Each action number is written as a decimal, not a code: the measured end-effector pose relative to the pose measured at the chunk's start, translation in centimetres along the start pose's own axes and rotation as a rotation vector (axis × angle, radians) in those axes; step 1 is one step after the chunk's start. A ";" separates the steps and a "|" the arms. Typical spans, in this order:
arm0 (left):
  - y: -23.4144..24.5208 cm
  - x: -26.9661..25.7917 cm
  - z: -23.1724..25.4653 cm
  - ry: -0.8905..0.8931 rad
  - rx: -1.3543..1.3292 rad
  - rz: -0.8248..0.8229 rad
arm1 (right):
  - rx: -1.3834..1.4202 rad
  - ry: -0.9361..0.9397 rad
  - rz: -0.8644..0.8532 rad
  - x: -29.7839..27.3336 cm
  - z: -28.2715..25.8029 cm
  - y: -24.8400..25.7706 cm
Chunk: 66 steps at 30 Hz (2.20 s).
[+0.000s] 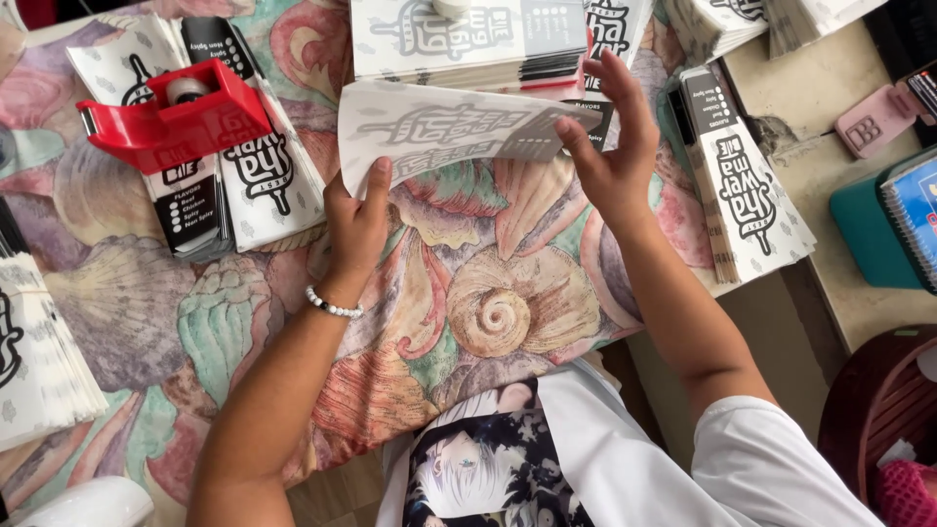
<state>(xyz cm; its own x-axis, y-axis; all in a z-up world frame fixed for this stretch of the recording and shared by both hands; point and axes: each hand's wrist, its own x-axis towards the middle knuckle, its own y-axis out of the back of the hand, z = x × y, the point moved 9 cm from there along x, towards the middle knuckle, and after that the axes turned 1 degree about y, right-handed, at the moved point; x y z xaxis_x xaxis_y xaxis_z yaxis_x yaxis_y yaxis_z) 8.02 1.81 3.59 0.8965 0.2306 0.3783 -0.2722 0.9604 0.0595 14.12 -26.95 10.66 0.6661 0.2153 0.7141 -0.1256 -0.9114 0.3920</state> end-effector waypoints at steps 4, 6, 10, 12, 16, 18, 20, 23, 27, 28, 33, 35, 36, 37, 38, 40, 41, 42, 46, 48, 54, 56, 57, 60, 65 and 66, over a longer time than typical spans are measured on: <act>-0.1 -0.1 -0.2 0.000 0.003 -0.007 | -0.109 0.244 -0.039 2.7 -4.6 -1.6; -0.2 0.0 0.1 -0.002 -0.043 -0.022 | -0.153 0.312 -0.098 3.8 -6.1 -3.1; 0.1 0.2 0.2 -0.008 -0.008 -0.002 | -0.115 0.283 -0.118 5.1 -6.2 -3.8; 0.0 0.0 0.0 0.010 -0.044 -0.019 | -0.098 0.272 -0.108 5.3 -5.9 -3.8; 0.2 0.0 -0.6 0.022 0.001 -0.010 | -0.067 0.254 -0.153 5.3 -5.8 -4.0; 0.1 0.1 -0.4 0.003 0.003 -0.026 | -0.072 0.243 -0.159 5.2 -5.6 -4.0; 0.1 0.1 -0.8 0.001 0.001 -0.022 | -0.069 0.251 -0.167 5.4 -5.8 -4.0; 0.2 0.1 -0.9 -0.009 -0.015 -0.027 | -0.044 0.236 -0.215 5.9 -6.3 -4.3; -0.2 0.1 -0.5 0.033 -0.048 -0.069 | -0.042 0.187 -0.306 5.7 -5.2 -4.8; 0.1 -1.1 1.0 0.034 -0.043 -0.061 | -0.034 0.192 -0.310 5.9 -6.5 -4.1; -1.6 -7.5 7.5 0.347 -0.226 -0.340 | -0.049 0.112 -0.537 6.6 -11.1 -1.0; 0.1 -7.6 7.5 0.329 -0.281 -0.278 | -0.056 0.068 -0.695 5.8 -8.8 -2.9; 1.2 -7.5 7.7 0.301 -0.331 -0.225 | -0.067 0.028 -0.841 4.8 -7.5 -4.1; 1.5 -6.6 7.1 0.308 -0.326 -0.224 | -0.060 0.023 -0.841 3.5 -6.3 -5.6; 2.3 -5.3 7.8 0.116 0.009 -0.203 | 0.011 -0.029 -0.852 2.1 -5.0 -7.0; 2.6 -3.1 6.7 -0.093 0.344 -0.187 | 0.075 -0.076 -0.847 -0.1 -1.9 -9.6; 1.5 -2.8 5.4 -0.206 0.593 -0.241 | 0.040 -0.101 -0.822 -1.4 0.1 -10.5; 0.4 -2.7 3.7 -0.321 0.842 -0.294 | 0.004 -0.126 -0.798 -2.7 2.1 -11.3; -2.6 -1.0 -0.9 -0.345 0.948 -0.412 | -0.067 -0.088 -0.765 -3.2 2.3 -11.6; -3.5 -0.7 -3.2 -0.316 0.891 -0.500 | -0.125 -0.042 -0.735 -2.4 0.2 -10.9; -3.8 0.2 -4.2 -0.207 0.876 -0.587 | -0.228 0.033 -0.717 -3.8 0.9 -10.8; -3.8 -0.1 -4.7 -0.284 0.928 -0.606 | -0.242 0.068 -0.733 -3.1 -0.1 -10.4; -3.9 -0.4 -4.8 -0.361 0.981 -0.620 | -0.255 0.107 -0.750 -2.9 -0.7 -10.3; -3.8 -1.0 -2.8 -0.493 1.011 -0.593 | -0.328 0.227 -0.792 -3.8 -0.4 -10.2; -3.2 -1.6 0.4 -0.574 1.032 -0.572 | -0.393 0.343 -0.842 -3.0 -2.1 -9.8; -3.1 -1.8 0.5 -0.598 1.034 -0.558 | -0.404 0.372 -0.867 -3.0 -2.4 -9.9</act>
<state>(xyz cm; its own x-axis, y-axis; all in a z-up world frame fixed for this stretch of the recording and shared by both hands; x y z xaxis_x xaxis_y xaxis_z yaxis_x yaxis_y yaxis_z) 7.06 -1.64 3.15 0.7553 -0.5158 0.4043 -0.2973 0.2800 0.9128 11.64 -17.71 6.01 0.3840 0.9013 0.2003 0.0065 -0.2196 0.9756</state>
